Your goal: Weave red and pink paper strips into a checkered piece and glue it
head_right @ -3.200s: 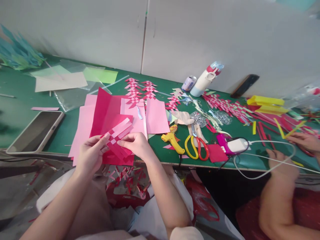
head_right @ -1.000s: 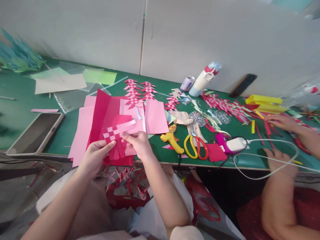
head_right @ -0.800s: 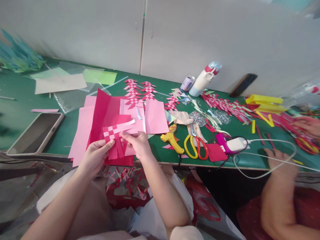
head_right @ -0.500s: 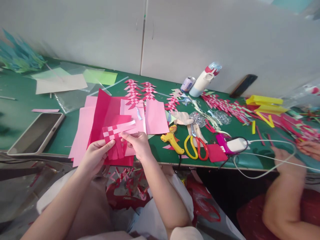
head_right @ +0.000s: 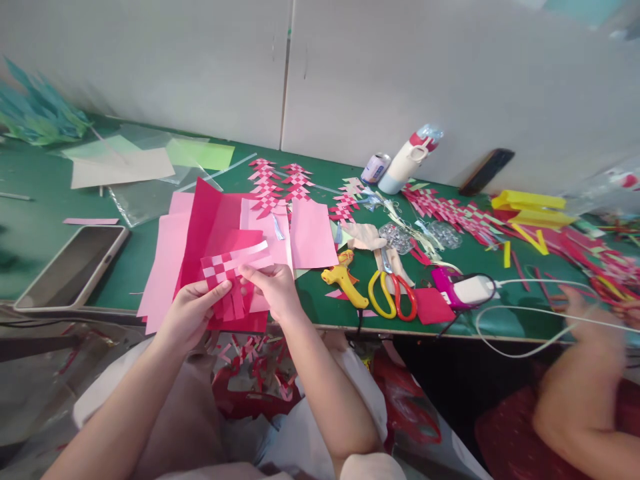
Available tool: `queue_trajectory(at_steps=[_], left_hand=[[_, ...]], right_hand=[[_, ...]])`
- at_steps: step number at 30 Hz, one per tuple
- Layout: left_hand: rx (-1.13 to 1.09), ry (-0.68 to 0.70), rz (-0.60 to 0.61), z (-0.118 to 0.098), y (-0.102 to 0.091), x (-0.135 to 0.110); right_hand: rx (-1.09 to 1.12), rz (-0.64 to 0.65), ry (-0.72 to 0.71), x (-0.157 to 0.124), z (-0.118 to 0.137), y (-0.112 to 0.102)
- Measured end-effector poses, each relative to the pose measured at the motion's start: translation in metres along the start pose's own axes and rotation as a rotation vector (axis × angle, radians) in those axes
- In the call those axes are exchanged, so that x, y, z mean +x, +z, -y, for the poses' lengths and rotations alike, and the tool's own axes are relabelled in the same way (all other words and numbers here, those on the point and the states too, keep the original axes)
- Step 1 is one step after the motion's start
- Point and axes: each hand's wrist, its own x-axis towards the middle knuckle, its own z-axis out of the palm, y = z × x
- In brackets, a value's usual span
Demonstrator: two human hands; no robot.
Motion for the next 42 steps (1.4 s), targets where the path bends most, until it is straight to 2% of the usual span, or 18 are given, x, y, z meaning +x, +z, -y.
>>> queue_trajectory(at_steps=[6,13,19,22,26,28,31,34,38,40,42], left_hand=[[0.034,0.003,0.008,-0.001,0.0,0.001],[0.002,-0.017,0.019,0.0,0.001,0.0],[0.083,0.065,-0.01,0.005,-0.003,0.002],[0.332,0.254,-0.163,0.003,-0.005,0.003],[0.957,0.754,-0.435,-0.004,-0.007,0.004],[1.15,0.993,-0.494,-0.005,-0.007,0.005],[1.26,1.177,-0.476,-0.003,-0.007,0.007],[1.301,1.234,-0.437,0.0,-0.008,0.009],[1.304,1.234,-0.35,0.0,-0.005,0.009],[1.208,1.17,-0.288,-0.001,-0.002,0.005],[1.053,1.029,-0.215,-0.003,0.001,0.001]], right_hand=[[-0.056,0.06,0.024,-0.002,0.003,-0.002],[-0.015,-0.025,-0.003,-0.002,-0.002,0.004],[-0.098,0.011,0.007,0.002,0.003,-0.003],[-0.149,0.001,-0.033,0.0,0.012,-0.008],[-0.236,0.01,-0.184,-0.012,0.023,-0.001],[-0.221,0.071,-0.196,-0.02,0.024,0.009],[-0.163,0.128,-0.206,-0.027,0.022,0.023],[-0.13,0.079,-0.235,-0.027,0.017,0.028],[-0.103,0.002,-0.199,-0.019,0.012,0.02],[-0.082,-0.024,-0.204,-0.014,0.012,0.012],[-0.06,-0.029,-0.215,-0.009,0.014,0.005]])
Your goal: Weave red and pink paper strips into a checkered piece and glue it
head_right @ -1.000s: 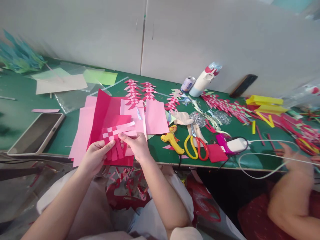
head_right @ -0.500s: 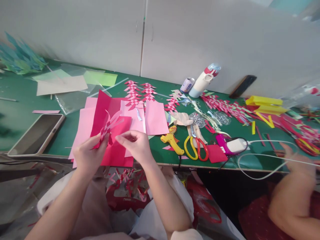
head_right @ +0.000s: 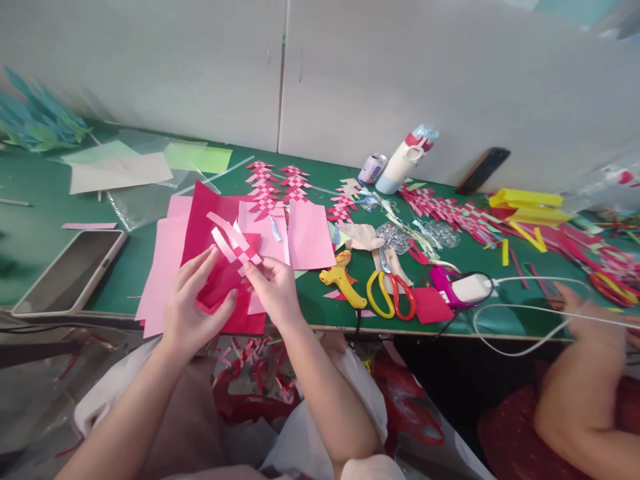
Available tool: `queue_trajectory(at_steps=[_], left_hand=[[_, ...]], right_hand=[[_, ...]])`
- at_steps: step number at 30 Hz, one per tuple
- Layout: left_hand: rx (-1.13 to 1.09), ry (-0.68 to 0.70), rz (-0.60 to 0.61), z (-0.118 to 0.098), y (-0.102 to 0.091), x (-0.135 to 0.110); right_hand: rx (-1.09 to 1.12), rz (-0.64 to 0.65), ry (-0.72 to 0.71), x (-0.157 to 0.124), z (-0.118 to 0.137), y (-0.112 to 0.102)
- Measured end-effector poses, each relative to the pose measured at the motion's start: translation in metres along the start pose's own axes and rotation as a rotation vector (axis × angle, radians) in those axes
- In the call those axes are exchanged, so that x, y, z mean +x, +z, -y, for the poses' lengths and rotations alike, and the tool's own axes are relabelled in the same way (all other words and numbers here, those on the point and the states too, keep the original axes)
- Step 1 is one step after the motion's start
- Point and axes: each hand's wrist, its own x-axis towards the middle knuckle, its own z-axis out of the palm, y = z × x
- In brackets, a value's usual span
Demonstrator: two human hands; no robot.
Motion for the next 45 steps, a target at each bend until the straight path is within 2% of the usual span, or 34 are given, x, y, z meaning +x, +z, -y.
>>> queue_trajectory(at_steps=[3,7,10,15,19,24,31,37,45], left_hand=[[-0.325,-0.282,0.061,-0.003,-0.002,0.0],[-0.68,-0.68,0.095,0.001,-0.003,0.004],[-0.807,-0.841,0.225,0.003,-0.005,0.005],[-0.891,-0.897,0.353,0.0,-0.006,0.002],[-0.916,-0.944,0.36,-0.002,-0.004,-0.001],[-0.941,-0.993,0.302,-0.007,-0.002,0.002],[-1.098,-1.102,0.059,-0.012,0.002,0.007],[-1.16,-1.1,-0.069,-0.004,0.004,0.008],[-1.18,-1.163,-0.112,-0.004,0.005,0.006]], right_hand=[[0.029,0.026,0.029,0.004,0.006,-0.009],[0.006,0.13,0.075,0.003,0.016,-0.014],[-0.075,0.214,0.095,0.0,0.018,-0.014],[-0.181,0.284,0.042,-0.001,0.019,-0.013],[-0.209,0.211,0.015,0.0,0.02,-0.012],[-0.21,0.123,-0.045,0.001,0.02,-0.014],[-0.222,0.137,-0.013,0.001,0.016,-0.01],[-0.438,0.318,0.063,-0.002,0.01,-0.006],[-0.491,0.342,0.058,-0.004,0.007,-0.002]])
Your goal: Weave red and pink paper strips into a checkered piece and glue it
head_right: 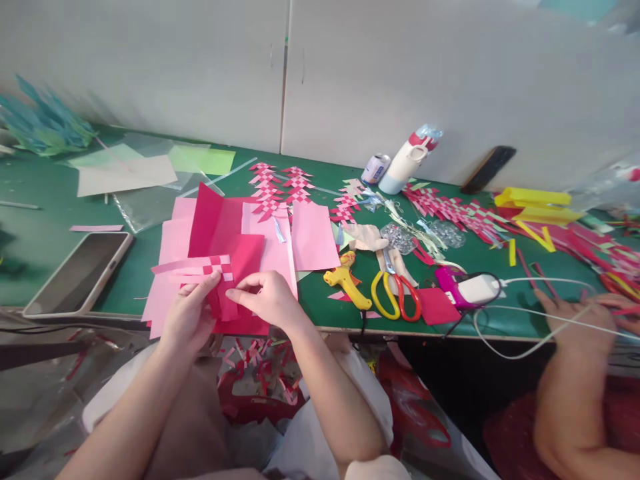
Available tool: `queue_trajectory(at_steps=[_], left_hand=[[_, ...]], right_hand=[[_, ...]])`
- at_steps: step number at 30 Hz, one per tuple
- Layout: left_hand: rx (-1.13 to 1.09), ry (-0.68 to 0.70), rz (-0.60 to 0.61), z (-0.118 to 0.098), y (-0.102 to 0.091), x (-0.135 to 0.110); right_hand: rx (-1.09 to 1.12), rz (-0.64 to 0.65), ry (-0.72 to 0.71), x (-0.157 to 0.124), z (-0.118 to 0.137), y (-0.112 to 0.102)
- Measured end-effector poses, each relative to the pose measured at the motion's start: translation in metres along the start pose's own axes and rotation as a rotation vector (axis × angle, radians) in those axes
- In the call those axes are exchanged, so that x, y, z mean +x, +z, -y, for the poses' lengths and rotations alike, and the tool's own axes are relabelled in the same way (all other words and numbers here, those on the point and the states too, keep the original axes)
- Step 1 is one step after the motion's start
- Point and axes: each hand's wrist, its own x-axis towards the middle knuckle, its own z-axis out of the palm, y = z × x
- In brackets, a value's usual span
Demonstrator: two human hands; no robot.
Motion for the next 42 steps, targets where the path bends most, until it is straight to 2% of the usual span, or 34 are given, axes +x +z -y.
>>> queue_trajectory(at_steps=[13,18,24,33,42], left_hand=[[-0.005,0.023,-0.049,0.001,0.002,-0.001],[0.008,0.048,-0.05,0.002,0.002,0.0],[0.144,0.072,0.027,0.006,0.0,-0.004],[0.339,0.015,0.254,0.009,-0.003,-0.005],[0.397,0.027,0.265,0.01,-0.007,-0.003]], right_hand=[[-0.018,0.013,-0.017,0.0,0.0,0.003],[-0.061,0.072,-0.03,0.0,0.0,-0.006],[0.193,-0.162,-0.025,0.005,0.001,-0.015],[0.29,-0.294,-0.006,0.008,-0.002,-0.014],[0.233,-0.34,-0.002,0.007,0.0,-0.015]])
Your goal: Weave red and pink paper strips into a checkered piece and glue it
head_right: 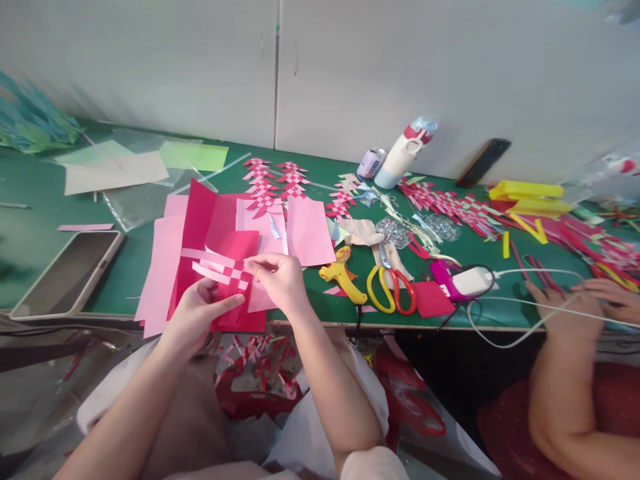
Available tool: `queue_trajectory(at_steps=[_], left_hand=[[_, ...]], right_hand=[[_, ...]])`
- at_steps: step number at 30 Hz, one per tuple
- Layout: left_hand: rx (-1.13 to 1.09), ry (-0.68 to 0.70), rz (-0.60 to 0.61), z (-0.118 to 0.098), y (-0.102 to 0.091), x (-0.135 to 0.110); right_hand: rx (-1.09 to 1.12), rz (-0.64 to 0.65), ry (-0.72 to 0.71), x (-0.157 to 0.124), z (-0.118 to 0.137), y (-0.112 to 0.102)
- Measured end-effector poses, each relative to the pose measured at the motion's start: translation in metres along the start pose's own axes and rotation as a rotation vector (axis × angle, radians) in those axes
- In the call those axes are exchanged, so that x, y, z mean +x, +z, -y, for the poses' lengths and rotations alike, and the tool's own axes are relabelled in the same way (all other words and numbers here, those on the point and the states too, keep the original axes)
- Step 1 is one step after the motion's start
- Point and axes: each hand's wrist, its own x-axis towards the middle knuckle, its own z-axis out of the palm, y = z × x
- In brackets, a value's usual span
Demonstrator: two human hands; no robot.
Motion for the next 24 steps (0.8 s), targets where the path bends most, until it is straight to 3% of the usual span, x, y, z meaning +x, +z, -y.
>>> queue_trajectory(at_steps=[4,8,24], left_hand=[[-0.02,0.01,-0.002,0.0005,0.0006,0.0004],[-0.037,0.013,-0.041,0.0011,0.0009,0.0011],[0.012,-0.003,-0.027,-0.0032,0.0012,-0.0011]], right_hand=[[0.1,0.064,0.032,0.0018,-0.0017,-0.0026],[0.065,0.117,0.087,0.0024,-0.0024,-0.0051],[-0.093,0.059,-0.07,0.0018,-0.0086,-0.0035]])
